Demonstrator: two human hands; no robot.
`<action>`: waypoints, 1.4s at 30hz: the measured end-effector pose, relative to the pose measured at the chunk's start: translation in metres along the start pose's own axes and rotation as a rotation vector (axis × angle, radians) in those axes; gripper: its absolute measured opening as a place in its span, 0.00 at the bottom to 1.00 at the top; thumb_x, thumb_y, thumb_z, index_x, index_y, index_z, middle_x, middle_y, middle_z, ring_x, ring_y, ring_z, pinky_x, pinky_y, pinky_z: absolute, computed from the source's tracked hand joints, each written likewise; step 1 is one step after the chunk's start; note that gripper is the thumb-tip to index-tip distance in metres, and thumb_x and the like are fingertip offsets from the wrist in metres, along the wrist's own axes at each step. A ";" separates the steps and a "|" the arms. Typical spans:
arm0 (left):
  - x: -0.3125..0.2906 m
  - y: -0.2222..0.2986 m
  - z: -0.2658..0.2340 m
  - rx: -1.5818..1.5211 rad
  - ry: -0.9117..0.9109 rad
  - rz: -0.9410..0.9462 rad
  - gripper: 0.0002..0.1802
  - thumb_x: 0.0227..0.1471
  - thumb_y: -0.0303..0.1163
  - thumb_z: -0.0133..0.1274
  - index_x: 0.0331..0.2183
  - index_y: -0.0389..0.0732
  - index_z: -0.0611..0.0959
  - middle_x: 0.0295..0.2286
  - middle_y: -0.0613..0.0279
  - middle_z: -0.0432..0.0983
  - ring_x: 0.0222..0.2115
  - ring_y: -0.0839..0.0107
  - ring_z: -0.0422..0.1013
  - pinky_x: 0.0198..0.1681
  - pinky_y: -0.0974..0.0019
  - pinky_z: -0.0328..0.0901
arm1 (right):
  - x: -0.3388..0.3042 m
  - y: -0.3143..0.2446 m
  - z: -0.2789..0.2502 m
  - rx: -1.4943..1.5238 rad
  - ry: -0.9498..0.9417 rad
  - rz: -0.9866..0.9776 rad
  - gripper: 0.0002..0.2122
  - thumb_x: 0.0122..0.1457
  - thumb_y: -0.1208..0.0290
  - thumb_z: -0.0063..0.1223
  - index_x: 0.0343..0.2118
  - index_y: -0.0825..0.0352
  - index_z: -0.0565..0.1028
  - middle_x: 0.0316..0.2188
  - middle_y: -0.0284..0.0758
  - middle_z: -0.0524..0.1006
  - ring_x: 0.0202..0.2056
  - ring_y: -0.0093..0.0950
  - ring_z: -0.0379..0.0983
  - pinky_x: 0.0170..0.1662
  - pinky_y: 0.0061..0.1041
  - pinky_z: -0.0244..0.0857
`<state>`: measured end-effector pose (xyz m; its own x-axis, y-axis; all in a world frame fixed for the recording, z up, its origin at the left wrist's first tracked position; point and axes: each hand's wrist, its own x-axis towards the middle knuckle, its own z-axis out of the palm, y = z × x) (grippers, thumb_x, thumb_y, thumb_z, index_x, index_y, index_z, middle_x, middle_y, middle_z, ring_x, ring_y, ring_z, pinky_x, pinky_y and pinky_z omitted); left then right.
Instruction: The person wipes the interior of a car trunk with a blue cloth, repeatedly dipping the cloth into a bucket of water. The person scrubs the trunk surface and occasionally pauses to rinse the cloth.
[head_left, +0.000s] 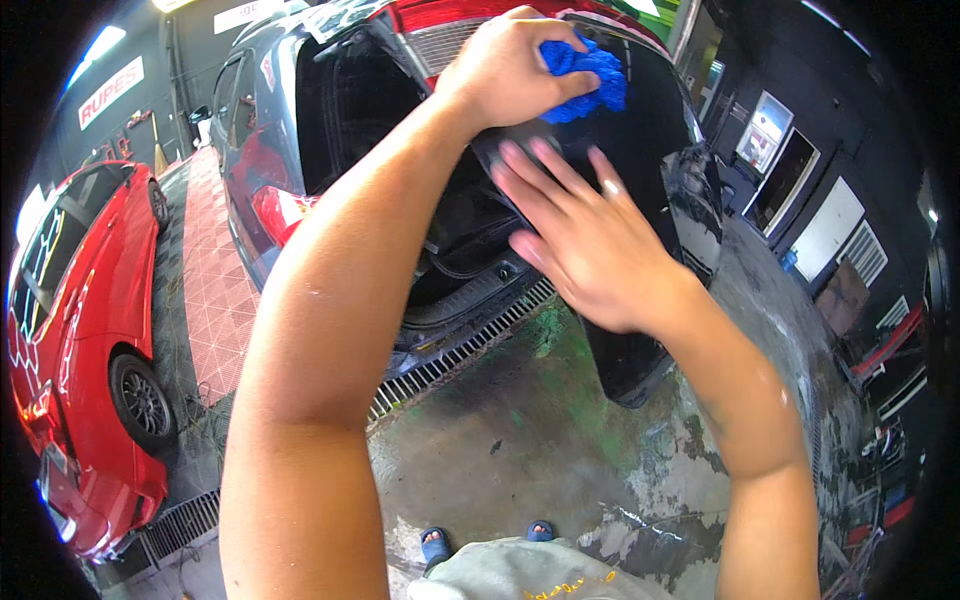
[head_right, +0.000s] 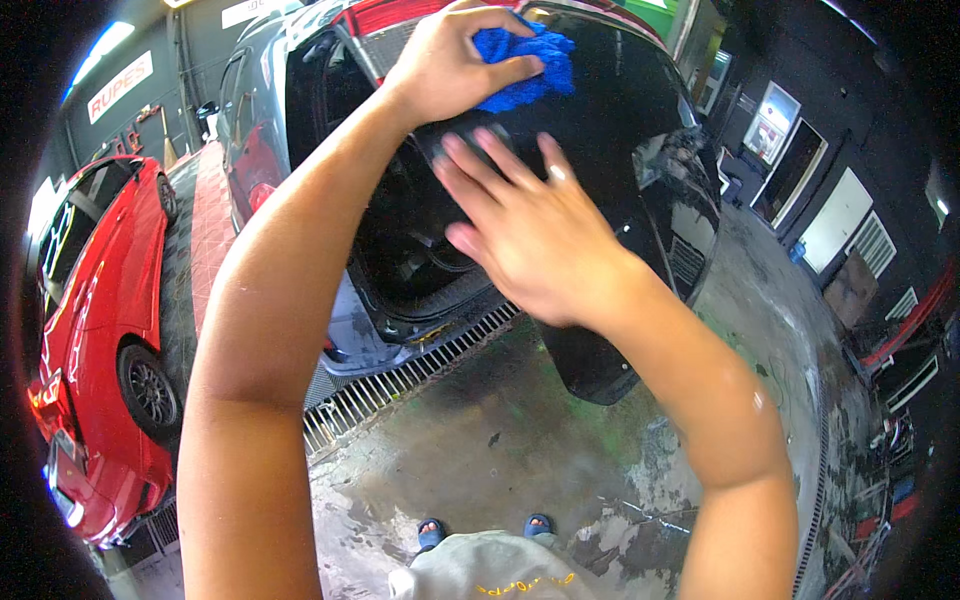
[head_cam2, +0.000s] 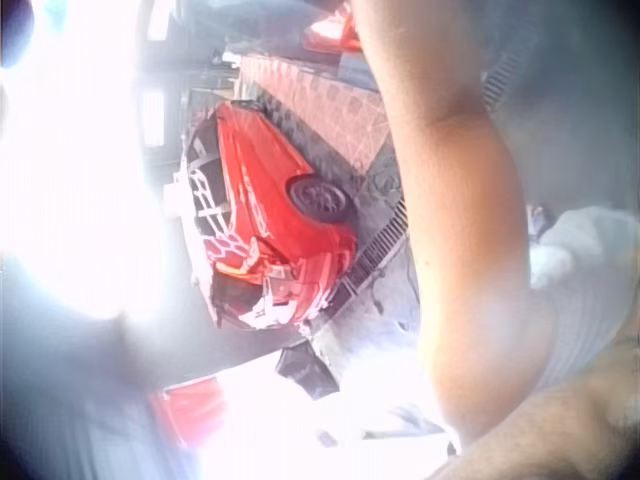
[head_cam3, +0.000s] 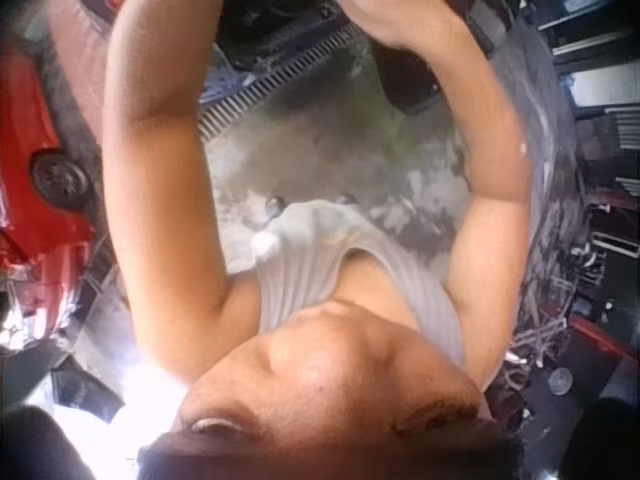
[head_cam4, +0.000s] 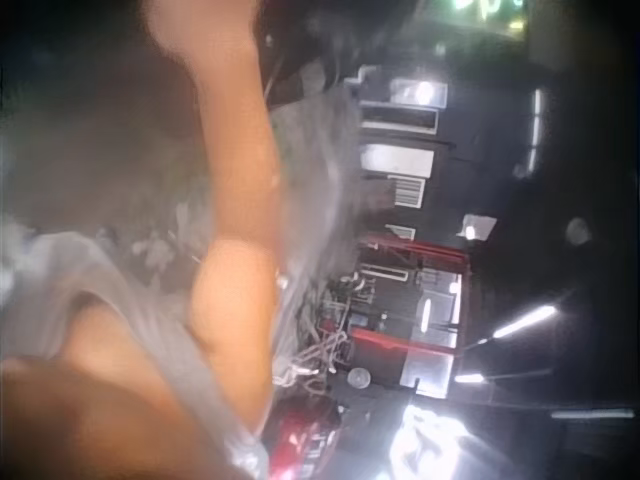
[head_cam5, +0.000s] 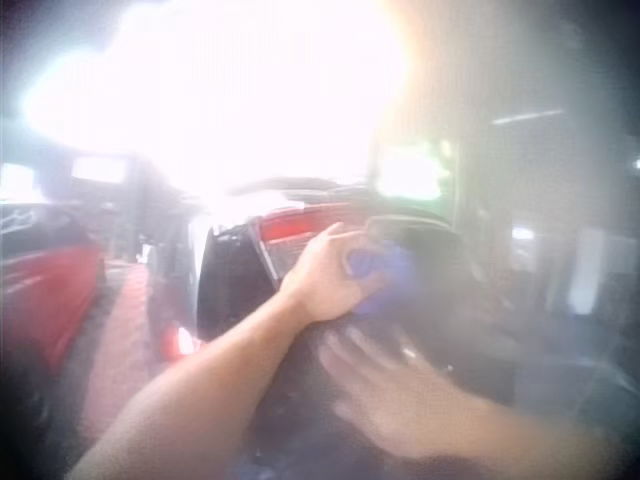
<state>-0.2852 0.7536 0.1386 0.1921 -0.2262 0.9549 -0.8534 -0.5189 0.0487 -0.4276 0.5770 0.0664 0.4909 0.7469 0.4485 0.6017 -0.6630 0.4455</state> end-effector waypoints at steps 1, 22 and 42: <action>-0.001 -0.002 0.004 -0.026 -0.008 -0.016 0.28 0.45 0.55 0.73 0.44 0.48 0.93 0.44 0.48 0.83 0.43 0.50 0.82 0.52 0.52 0.76 | 0.015 0.005 0.007 -0.007 0.057 -0.006 0.28 0.77 0.55 0.44 0.72 0.68 0.65 0.75 0.44 0.64 0.76 0.46 0.56 0.74 0.64 0.49; -0.002 0.000 -0.002 0.027 -0.020 0.024 0.27 0.47 0.56 0.73 0.44 0.50 0.93 0.43 0.48 0.82 0.45 0.49 0.81 0.53 0.50 0.75 | 0.012 0.001 0.011 0.036 0.011 0.006 0.31 0.77 0.53 0.43 0.75 0.67 0.61 0.78 0.43 0.58 0.78 0.48 0.51 0.75 0.65 0.46; -0.005 0.029 -0.025 0.037 -0.166 -0.039 0.21 0.49 0.38 0.72 0.44 0.40 0.90 0.44 0.47 0.81 0.47 0.48 0.80 0.56 0.51 0.73 | -0.145 -0.035 0.030 0.313 0.048 0.139 0.33 0.75 0.53 0.45 0.76 0.68 0.61 0.79 0.44 0.56 0.79 0.51 0.47 0.77 0.61 0.39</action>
<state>-0.3228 0.7605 0.1429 0.3049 -0.3367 0.8909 -0.8259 -0.5593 0.0712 -0.5012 0.4931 -0.0371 0.5558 0.6427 0.5272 0.6990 -0.7046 0.1221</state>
